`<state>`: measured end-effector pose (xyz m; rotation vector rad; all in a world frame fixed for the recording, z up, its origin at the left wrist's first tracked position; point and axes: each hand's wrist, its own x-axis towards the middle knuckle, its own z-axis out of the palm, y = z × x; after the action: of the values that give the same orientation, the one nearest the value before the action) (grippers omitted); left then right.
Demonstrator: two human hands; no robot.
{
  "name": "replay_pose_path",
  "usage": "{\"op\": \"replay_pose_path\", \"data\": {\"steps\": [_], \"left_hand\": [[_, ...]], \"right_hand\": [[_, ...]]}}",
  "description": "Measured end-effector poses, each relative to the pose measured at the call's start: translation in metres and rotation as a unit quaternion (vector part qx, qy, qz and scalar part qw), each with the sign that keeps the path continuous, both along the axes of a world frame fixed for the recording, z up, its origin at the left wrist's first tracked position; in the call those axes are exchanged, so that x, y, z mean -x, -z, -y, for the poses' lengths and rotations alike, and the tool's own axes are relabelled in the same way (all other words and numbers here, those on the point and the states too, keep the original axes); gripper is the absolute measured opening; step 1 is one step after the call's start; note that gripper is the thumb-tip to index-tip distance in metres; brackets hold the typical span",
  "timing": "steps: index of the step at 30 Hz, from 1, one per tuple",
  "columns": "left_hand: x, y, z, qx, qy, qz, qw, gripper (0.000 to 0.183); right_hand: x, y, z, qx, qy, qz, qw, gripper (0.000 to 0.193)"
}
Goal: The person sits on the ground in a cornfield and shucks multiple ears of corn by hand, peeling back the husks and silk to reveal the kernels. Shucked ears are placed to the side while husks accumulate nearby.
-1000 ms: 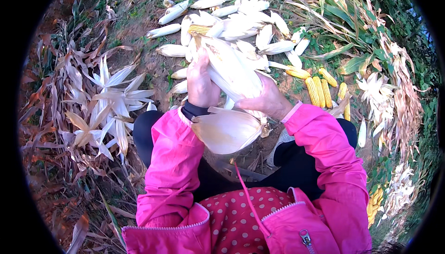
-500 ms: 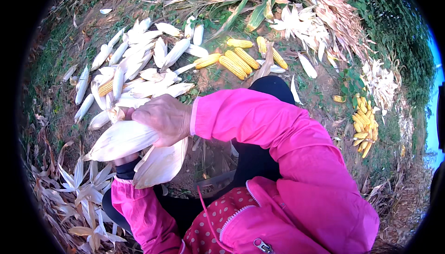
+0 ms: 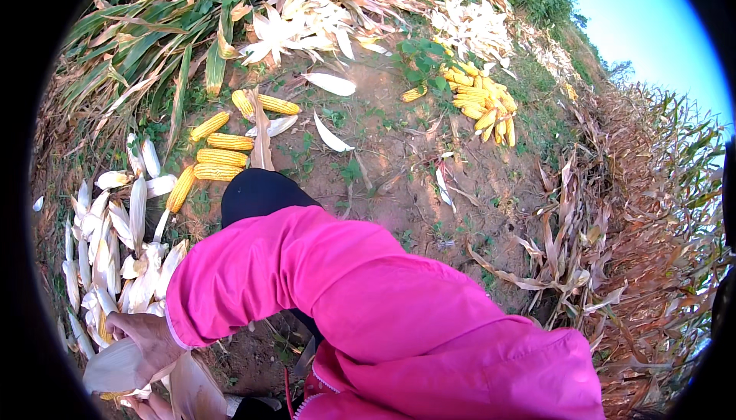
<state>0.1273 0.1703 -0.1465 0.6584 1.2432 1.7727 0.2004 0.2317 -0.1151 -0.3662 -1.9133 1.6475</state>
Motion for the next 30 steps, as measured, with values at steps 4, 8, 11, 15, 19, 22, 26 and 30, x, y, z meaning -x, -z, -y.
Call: {"op": "replay_pose_path", "data": {"steps": [4,8,11,15,19,22,26,30], "left_hand": [[-0.015,-0.004,-0.01,0.013,0.017,-0.038,0.999,0.063],[-0.02,-0.01,-0.012,0.02,0.023,-0.066,0.997,0.064],[-0.021,-0.013,-0.012,0.024,0.022,-0.081,0.996,0.064],[-0.02,-0.017,-0.009,0.029,0.017,-0.097,0.995,0.065],[-0.025,-0.021,-0.008,0.03,0.026,-0.111,0.993,0.065],[-0.008,-0.027,0.004,0.034,-0.006,-0.127,0.991,0.066],[-0.008,-0.031,0.009,0.035,0.001,-0.14,0.99,0.066],[-0.002,-0.033,0.021,0.036,-0.002,-0.149,0.988,0.067]], "right_hand": [[-0.001,0.012,-0.001,0.212,0.036,0.025,0.976,0.073],[-0.003,0.015,-0.006,0.263,0.02,-0.027,0.964,0.063],[0.016,0.019,-0.034,0.196,0.11,0.08,0.971,0.048],[0.028,0.009,-0.08,0.165,0.191,0.067,0.965,0.049],[0.04,0.012,-0.152,0.225,0.412,-0.002,0.883,0.051],[0.003,-0.059,-0.13,0.273,0.3,-0.013,0.914,0.05],[0.023,-0.026,-0.134,0.045,0.329,0.021,0.943,0.046],[0.007,-0.051,-0.105,-0.073,0.292,0.08,0.95,0.052]]}}
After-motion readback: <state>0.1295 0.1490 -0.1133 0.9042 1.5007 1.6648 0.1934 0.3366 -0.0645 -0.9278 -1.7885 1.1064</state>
